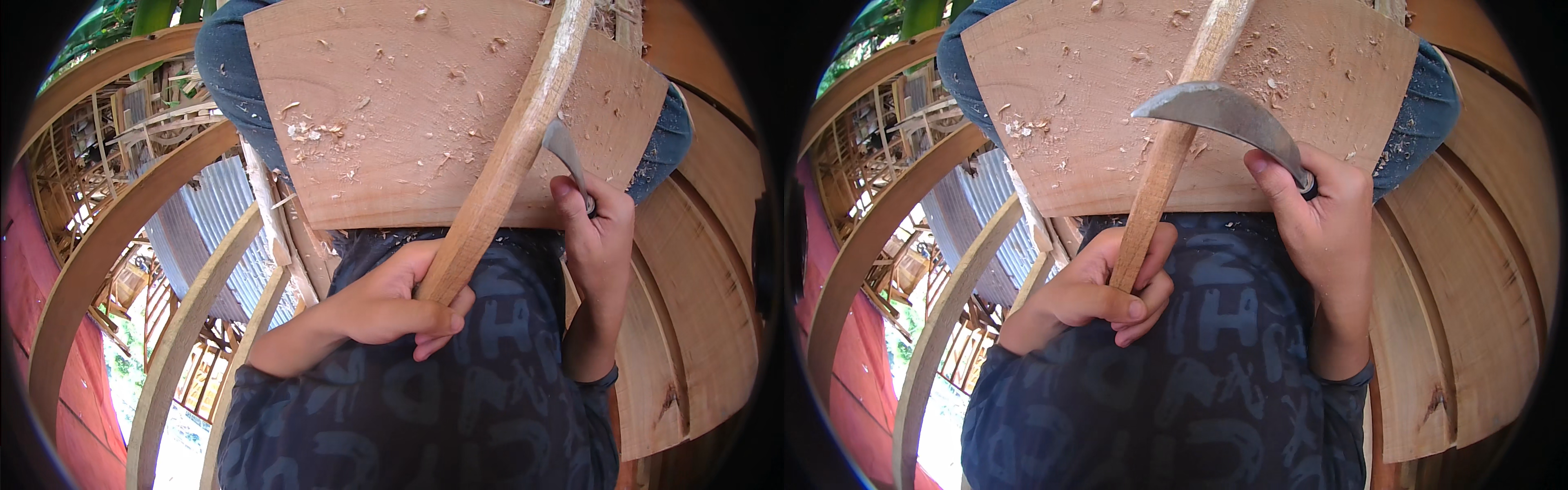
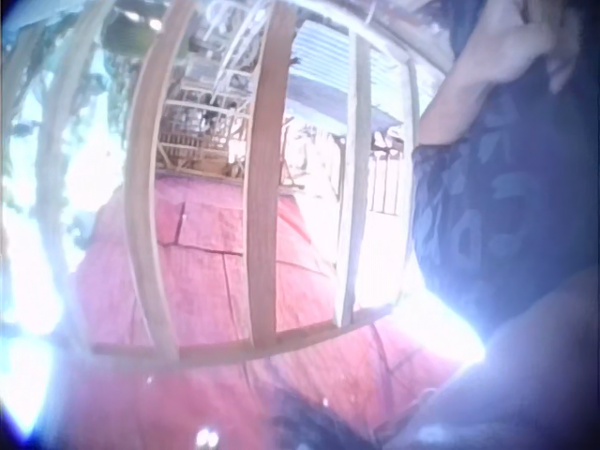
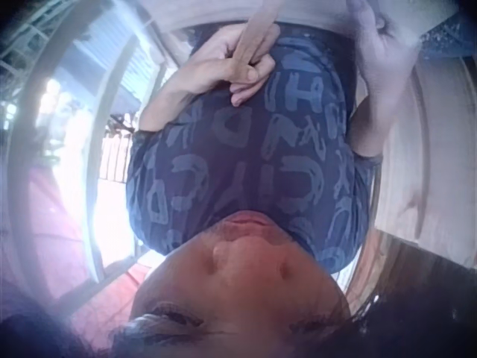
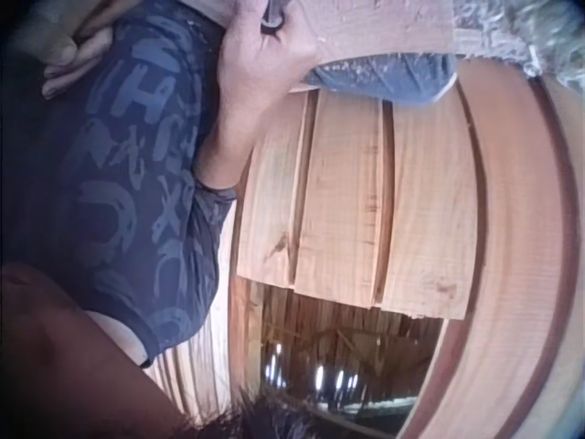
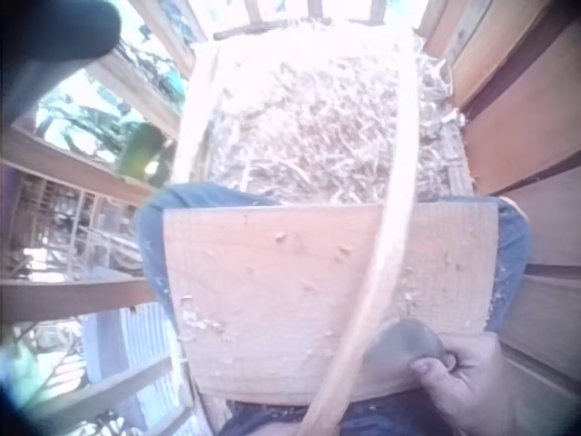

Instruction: The person is carving a long piece of wood using a curved knife. They hold the wood with their left hand and use the knife with their right hand to shave off thin layers, creating wood shavings that accumulate on the board below.

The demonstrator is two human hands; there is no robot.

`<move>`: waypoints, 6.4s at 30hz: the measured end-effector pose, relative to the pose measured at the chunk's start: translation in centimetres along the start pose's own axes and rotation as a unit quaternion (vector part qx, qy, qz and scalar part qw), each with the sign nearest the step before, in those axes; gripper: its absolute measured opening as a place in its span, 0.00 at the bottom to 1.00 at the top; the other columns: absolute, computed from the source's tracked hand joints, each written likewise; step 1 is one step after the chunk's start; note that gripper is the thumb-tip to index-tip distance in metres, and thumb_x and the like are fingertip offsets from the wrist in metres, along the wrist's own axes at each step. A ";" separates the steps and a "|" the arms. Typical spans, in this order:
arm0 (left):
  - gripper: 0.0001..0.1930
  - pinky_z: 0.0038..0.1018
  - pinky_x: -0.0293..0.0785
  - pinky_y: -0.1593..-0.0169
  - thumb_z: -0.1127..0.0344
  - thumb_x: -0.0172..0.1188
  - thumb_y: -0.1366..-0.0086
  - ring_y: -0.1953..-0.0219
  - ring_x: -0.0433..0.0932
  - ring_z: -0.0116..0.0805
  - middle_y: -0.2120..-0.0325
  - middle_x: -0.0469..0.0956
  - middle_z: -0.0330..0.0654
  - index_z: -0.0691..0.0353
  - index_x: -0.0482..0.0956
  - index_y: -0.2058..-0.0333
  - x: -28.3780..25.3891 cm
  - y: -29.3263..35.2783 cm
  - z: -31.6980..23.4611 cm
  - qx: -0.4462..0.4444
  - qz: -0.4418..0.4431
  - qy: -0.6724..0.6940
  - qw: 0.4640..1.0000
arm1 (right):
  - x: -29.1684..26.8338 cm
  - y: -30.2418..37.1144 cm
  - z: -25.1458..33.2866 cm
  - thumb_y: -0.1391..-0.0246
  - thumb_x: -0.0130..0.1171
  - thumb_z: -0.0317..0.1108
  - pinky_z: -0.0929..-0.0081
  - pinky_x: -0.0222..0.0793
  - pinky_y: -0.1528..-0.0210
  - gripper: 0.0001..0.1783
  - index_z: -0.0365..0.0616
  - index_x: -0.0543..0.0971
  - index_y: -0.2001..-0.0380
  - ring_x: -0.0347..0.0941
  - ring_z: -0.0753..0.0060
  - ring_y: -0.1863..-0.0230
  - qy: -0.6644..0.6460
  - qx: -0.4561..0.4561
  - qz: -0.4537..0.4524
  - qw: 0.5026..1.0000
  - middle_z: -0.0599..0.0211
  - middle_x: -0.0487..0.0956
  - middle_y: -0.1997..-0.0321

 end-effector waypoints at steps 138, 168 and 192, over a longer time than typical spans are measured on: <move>0.23 0.23 0.71 0.70 0.71 0.61 0.48 0.72 0.79 0.31 0.74 0.76 0.45 0.65 0.58 0.57 2.0 2.3 -6.0 0.241 -0.155 -0.522 0.803 | -0.6 2.3 2.9 0.74 0.68 0.62 0.72 0.59 0.86 0.34 0.41 0.67 0.90 0.63 0.59 0.89 0.182 -0.158 -0.057 0.969 0.60 0.65 0.91; 0.24 0.25 0.68 0.69 0.73 0.61 0.49 0.71 0.75 0.34 0.73 0.72 0.44 0.65 0.57 0.56 1.9 1.9 -6.0 0.220 -0.148 -0.499 0.825 | -8.6 1.5 -3.4 0.55 0.60 0.60 0.74 0.54 0.83 0.33 0.34 0.71 0.84 0.57 0.68 0.87 0.100 0.019 -0.182 0.978 0.65 0.61 0.90; 0.25 0.22 0.60 0.58 0.73 0.61 0.51 0.60 0.62 0.24 0.62 0.64 0.40 0.63 0.57 0.56 0.2 2.4 -5.1 0.172 -0.155 -0.435 0.870 | -8.2 1.4 -2.4 0.49 0.52 0.62 0.75 0.52 0.83 0.36 0.36 0.66 0.89 0.58 0.83 0.86 0.075 -0.006 -0.160 0.984 0.74 0.62 0.90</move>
Point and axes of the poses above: each hand's wrist, its own y-axis away from the middle knuckle, its own x-axis out of the palm, z = x × y, the point moved 10 cm from there along -y, towards the middle knuckle
